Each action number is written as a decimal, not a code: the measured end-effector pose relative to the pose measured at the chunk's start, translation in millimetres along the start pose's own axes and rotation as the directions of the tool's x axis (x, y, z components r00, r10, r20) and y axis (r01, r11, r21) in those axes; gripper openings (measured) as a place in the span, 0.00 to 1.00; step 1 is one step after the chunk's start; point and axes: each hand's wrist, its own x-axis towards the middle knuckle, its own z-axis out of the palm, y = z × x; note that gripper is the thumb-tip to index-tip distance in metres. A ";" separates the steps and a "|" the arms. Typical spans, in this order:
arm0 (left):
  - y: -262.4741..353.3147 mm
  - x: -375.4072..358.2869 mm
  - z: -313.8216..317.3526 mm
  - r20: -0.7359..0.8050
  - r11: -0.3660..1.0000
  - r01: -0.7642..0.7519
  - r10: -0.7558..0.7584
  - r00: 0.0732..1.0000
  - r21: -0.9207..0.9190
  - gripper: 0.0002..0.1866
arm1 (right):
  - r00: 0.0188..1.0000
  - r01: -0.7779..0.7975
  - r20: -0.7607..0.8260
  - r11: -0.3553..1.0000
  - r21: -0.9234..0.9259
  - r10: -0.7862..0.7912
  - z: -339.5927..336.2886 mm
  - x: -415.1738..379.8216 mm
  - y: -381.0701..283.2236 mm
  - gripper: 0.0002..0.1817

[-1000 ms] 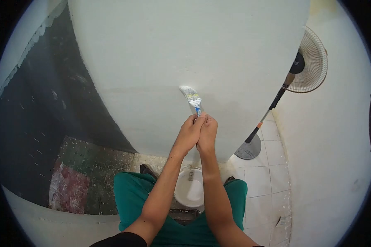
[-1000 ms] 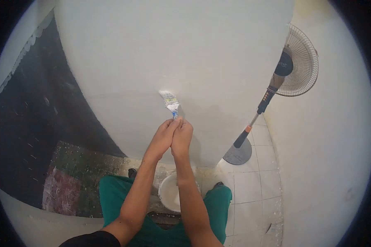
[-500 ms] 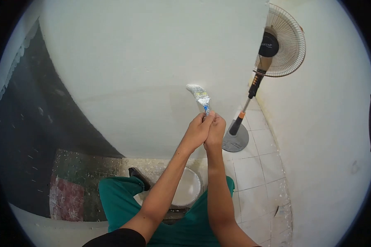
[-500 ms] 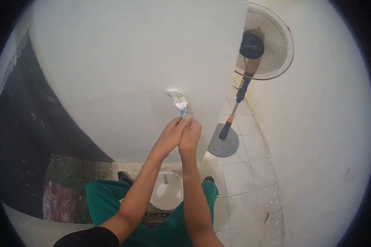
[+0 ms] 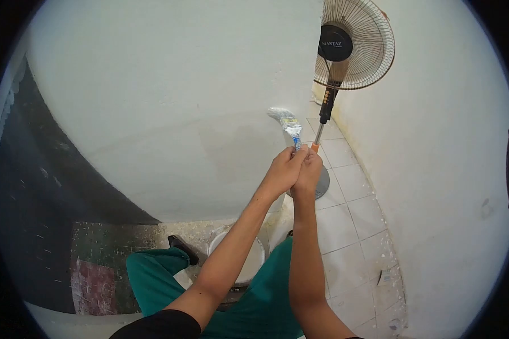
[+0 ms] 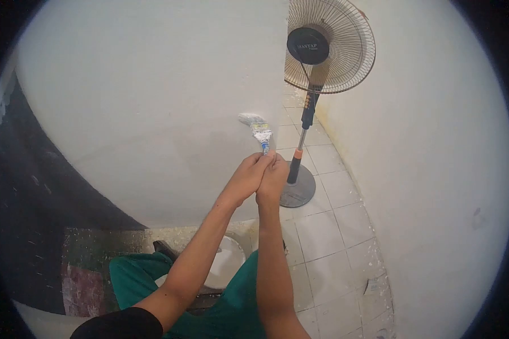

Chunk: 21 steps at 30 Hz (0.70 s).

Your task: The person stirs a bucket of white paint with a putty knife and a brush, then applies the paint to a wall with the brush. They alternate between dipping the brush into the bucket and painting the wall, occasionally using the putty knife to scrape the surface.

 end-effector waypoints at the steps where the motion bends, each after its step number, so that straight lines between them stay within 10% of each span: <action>1: 0.3 3.1 4.1 0.009 1.000 0.005 -0.005 1.000 0.009 0.25 | 1.000 0.005 -0.007 1.000 0.020 -0.005 -3.5 3.1 1.3 0.17; 21: -14.1 8.7 31.3 0.218 0.992 -0.076 0.097 0.971 -0.105 0.24 | 0.970 0.122 -0.217 0.992 0.044 -0.109 -33.1 4.5 18.7 0.18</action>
